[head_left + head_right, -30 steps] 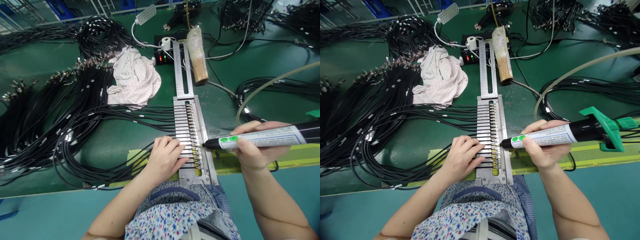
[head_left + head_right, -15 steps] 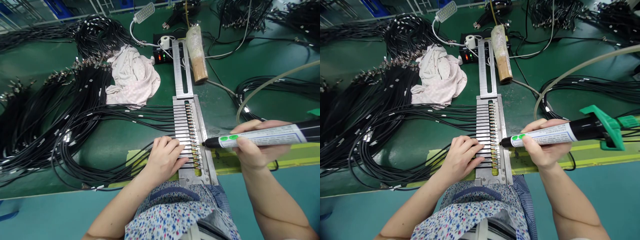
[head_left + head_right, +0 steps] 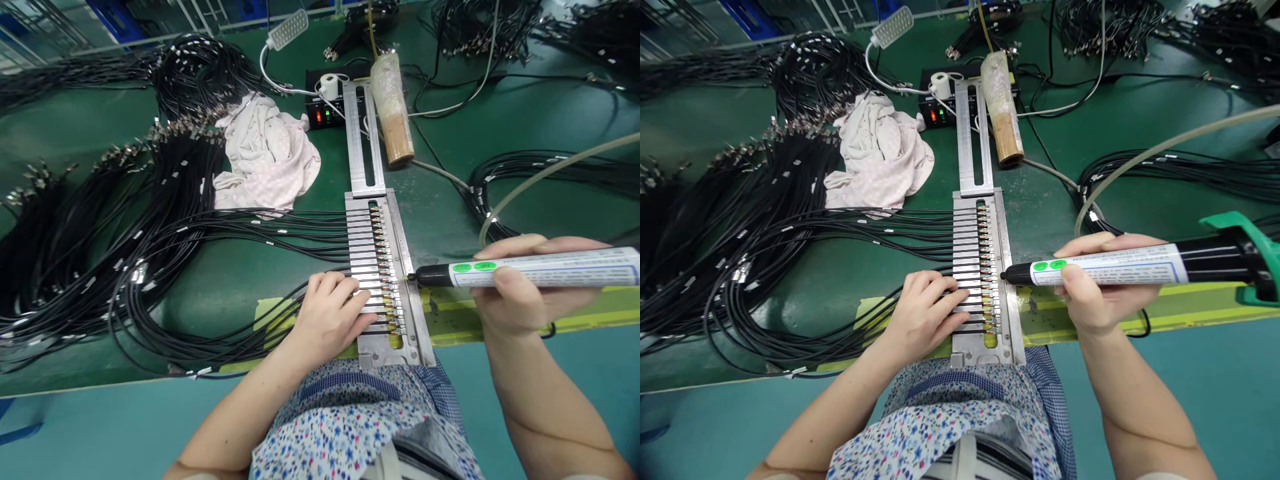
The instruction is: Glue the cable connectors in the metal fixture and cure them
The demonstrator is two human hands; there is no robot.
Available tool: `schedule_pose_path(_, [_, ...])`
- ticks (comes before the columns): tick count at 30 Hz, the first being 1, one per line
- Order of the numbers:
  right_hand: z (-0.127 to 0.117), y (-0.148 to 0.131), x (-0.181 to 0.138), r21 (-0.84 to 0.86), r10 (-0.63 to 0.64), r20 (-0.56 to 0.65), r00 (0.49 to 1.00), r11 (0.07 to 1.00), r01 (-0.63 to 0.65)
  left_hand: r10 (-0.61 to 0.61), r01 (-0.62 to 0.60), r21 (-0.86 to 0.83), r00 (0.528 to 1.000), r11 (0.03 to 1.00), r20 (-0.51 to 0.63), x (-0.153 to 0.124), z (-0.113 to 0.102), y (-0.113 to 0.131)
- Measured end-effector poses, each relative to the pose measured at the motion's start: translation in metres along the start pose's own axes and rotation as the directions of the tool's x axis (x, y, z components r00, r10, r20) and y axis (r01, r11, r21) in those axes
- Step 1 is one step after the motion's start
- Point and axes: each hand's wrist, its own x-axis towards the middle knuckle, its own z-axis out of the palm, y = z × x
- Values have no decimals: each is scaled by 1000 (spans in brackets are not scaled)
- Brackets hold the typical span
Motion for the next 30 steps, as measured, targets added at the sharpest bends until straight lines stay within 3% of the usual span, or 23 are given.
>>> schedule_pose_path(8, [-9, 0, -16, 7, -44, 28, 999, 999, 44, 80, -80, 12, 997, 997, -19, 1, -2, 1])
schedule_pose_path(30, [-10, 3, -19, -88, -5, 29, 1000, 996, 8, 35, -35, -29, 999, 999, -5, 2, 2, 0])
